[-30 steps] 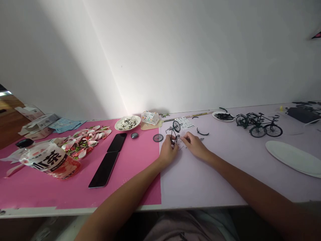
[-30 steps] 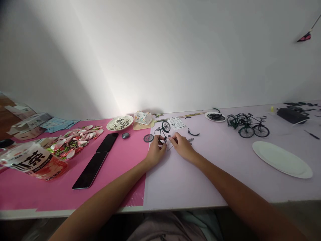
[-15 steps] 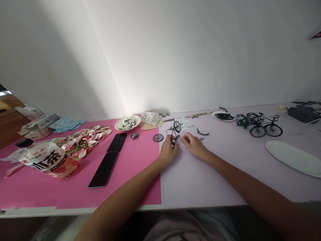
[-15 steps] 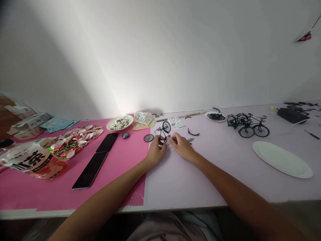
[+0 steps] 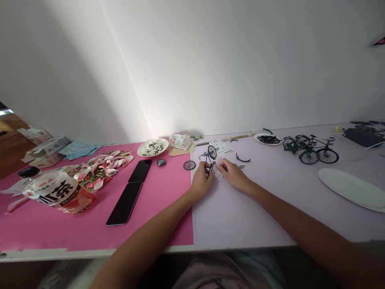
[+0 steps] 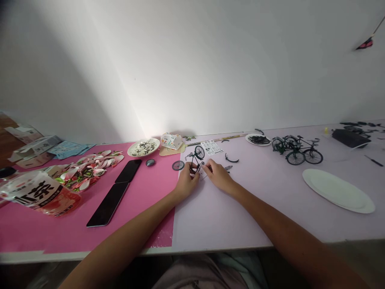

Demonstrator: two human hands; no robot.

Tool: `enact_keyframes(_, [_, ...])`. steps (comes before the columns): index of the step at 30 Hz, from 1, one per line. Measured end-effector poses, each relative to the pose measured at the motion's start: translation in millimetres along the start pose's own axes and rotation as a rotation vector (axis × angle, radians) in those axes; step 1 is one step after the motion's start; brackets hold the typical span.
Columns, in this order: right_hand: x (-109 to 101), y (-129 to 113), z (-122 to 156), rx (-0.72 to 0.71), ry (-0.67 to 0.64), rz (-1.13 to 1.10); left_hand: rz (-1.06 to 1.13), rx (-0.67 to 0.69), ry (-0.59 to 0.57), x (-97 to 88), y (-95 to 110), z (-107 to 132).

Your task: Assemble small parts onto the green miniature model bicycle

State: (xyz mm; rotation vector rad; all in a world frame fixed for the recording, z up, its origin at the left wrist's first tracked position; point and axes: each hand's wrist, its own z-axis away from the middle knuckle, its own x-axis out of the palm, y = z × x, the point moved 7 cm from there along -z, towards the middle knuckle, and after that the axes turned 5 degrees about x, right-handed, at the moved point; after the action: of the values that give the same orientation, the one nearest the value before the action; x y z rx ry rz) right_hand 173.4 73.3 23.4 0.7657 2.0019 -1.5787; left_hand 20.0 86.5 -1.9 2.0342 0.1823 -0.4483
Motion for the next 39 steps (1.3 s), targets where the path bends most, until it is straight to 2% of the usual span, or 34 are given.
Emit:
enact_keyframes(9, [-0.7, -2.1, 0.8, -0.011, -0.004, 0.002, -0.015, -0.007, -0.003, -0.1, 0.6, 0.6])
enact_keyframes(21, [0.8, 3.3, 0.4, 0.055, 0.014, -0.034, -0.015, -0.001, -0.012, -0.1, 2.1, 0.4])
enact_keyframes(39, [0.1, -1.8, 0.7, -0.017, -0.008, 0.0, -0.012, -0.011, -0.016, -0.4, 0.4, 0.4])
